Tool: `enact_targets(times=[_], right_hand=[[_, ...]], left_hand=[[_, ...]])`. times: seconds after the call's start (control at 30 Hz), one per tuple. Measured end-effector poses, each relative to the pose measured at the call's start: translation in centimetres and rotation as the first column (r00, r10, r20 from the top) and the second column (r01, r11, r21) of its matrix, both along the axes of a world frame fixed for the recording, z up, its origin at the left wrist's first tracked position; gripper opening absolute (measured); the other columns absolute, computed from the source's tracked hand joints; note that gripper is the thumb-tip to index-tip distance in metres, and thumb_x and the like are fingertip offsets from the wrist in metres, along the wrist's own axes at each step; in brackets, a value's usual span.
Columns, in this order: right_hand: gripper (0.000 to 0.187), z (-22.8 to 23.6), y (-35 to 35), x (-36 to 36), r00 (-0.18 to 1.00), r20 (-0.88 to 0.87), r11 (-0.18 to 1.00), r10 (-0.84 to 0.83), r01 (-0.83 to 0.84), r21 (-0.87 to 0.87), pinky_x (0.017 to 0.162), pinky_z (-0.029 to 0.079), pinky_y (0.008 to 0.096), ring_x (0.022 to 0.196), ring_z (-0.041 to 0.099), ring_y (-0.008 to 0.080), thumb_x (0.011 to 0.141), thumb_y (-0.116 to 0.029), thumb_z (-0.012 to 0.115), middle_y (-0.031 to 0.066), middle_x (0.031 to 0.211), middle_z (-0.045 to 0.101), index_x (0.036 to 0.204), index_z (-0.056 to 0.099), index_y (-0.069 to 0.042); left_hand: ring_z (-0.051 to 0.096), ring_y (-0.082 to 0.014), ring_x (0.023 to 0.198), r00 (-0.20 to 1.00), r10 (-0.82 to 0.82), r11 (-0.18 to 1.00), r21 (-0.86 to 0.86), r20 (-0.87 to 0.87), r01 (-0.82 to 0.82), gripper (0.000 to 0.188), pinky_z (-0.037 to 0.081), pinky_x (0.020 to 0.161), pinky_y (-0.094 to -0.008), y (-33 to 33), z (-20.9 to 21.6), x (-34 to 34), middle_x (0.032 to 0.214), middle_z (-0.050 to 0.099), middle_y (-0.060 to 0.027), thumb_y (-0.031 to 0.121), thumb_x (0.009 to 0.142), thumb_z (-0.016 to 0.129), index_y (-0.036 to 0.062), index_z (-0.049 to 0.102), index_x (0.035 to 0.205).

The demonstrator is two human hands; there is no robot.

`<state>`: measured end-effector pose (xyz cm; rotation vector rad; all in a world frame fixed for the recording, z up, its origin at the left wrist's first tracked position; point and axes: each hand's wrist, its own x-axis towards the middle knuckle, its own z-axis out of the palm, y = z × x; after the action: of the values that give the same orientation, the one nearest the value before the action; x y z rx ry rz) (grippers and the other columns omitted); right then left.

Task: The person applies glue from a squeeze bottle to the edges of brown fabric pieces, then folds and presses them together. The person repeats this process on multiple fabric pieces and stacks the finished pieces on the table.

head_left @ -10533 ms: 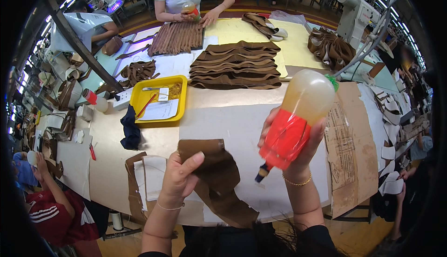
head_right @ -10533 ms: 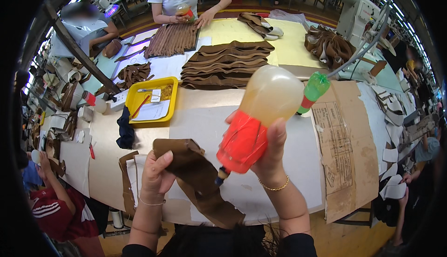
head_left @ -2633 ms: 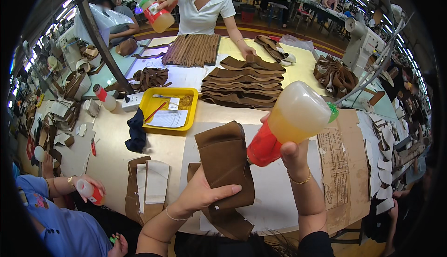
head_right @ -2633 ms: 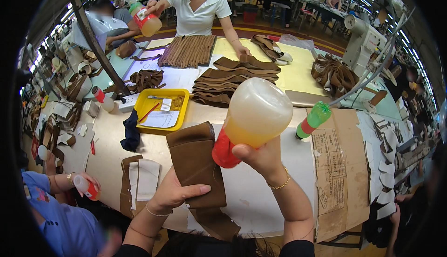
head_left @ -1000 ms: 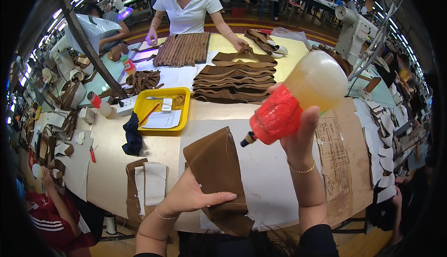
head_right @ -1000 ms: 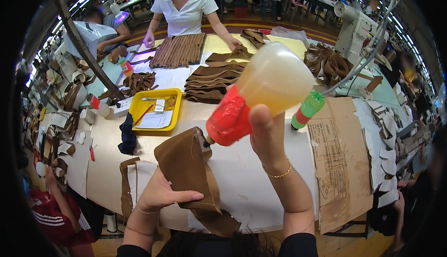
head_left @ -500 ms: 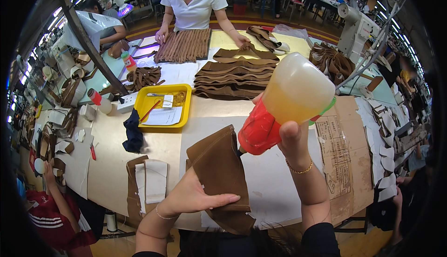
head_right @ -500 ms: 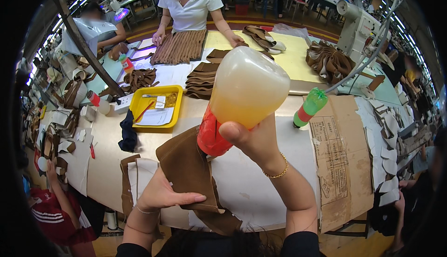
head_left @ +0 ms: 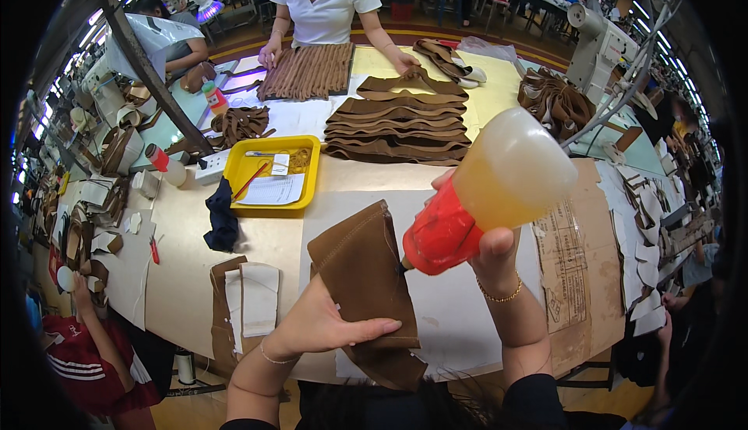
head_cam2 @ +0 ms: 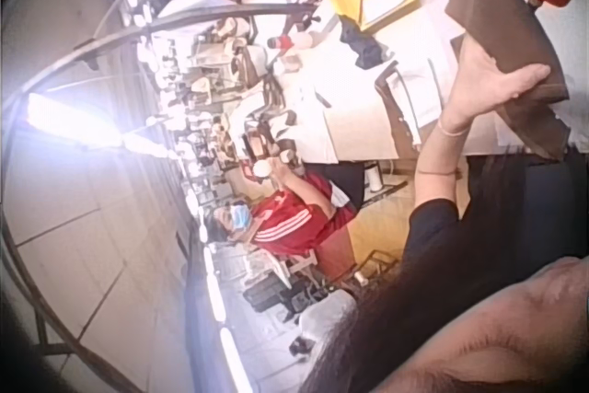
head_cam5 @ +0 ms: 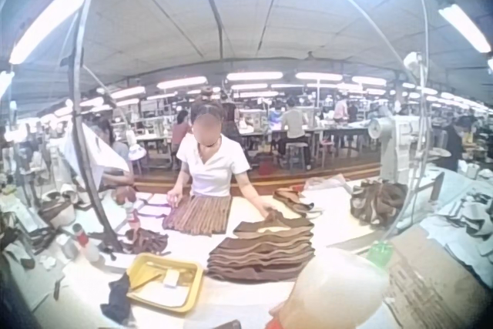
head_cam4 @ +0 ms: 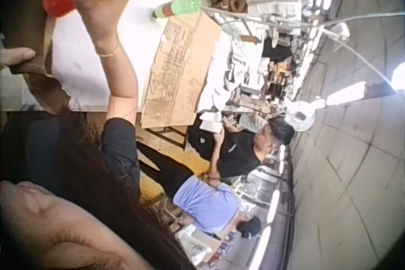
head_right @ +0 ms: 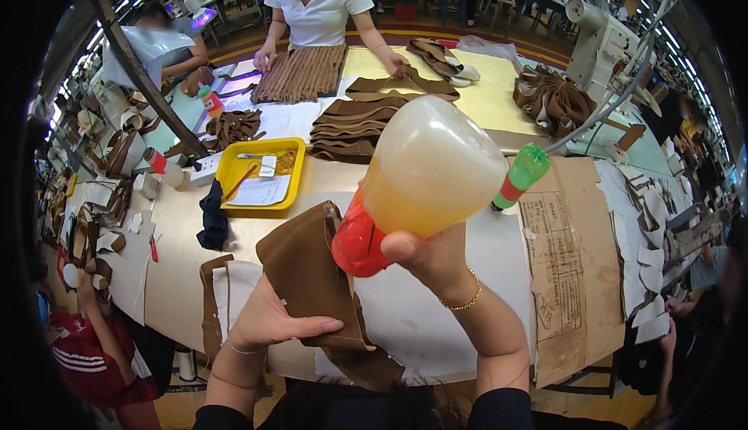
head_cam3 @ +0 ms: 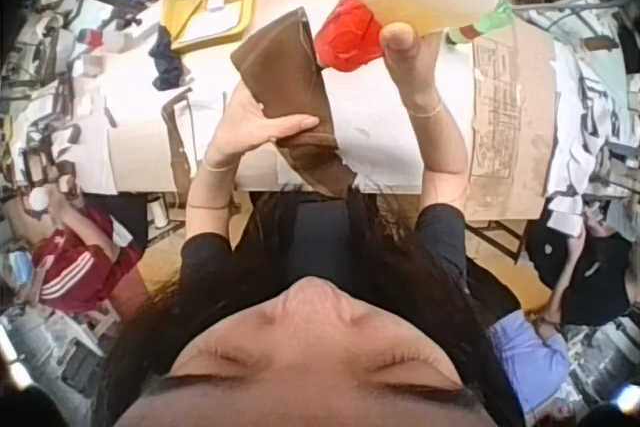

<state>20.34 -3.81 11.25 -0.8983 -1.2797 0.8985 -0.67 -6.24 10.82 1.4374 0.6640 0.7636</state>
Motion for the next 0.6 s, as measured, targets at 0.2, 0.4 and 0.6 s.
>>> enact_targets(times=[0.2, 0.4, 0.6], right_hand=[[0.104, 0.3, -2.1, -0.2, 0.997, -0.027, 0.990, 0.079, -0.082, -0.118, 0.068, 0.055, 0.0343, 0.079, 0.062, 0.0199, 0.052, -0.083, 0.055, 0.0113, 0.097, 0.054, 0.110, 0.045, 0.002], [0.101, 0.6, -2.1, 0.4, 0.992, -0.073, 0.988, 0.102, -0.109, -0.110, 0.068, 0.055, 0.0335, 0.080, 0.061, 0.0192, 0.055, -0.080, 0.058, 0.0116, 0.098, 0.053, 0.111, 0.044, 0.002], [0.090, 1.7, 1.2, 0.2, 1.000, -0.024, 0.993, 0.016, -0.013, 0.121, 0.069, 0.054, 0.0328, 0.083, 0.061, 0.0198, 0.069, -0.071, 0.057, 0.0152, 0.106, 0.052, 0.117, 0.040, 0.004]], left_hand=[[0.052, -0.0134, 0.101, 0.996, 0.071, 0.997, -0.034, 0.047, -0.070, 0.064, 0.044, 0.087, -0.0289, -0.2, -0.5, 0.0, 0.110, 0.054, -0.0074, 0.005, 0.067, 0.077, -0.0006, 0.042, 0.121], [0.053, -0.0124, 0.099, 0.997, 0.062, 0.998, -0.032, 0.045, -0.060, 0.065, 0.045, 0.084, -0.0277, -0.2, -0.5, 0.1, 0.109, 0.055, -0.0071, 0.004, 0.067, 0.077, -0.0007, 0.042, 0.121], [0.053, -0.0124, 0.098, 0.998, 0.066, 0.997, -0.029, 0.020, -0.066, 0.065, 0.045, 0.083, -0.0273, -0.3, 0.2, 0.4, 0.107, 0.055, -0.0070, 0.004, 0.067, 0.077, -0.0011, 0.042, 0.121]])
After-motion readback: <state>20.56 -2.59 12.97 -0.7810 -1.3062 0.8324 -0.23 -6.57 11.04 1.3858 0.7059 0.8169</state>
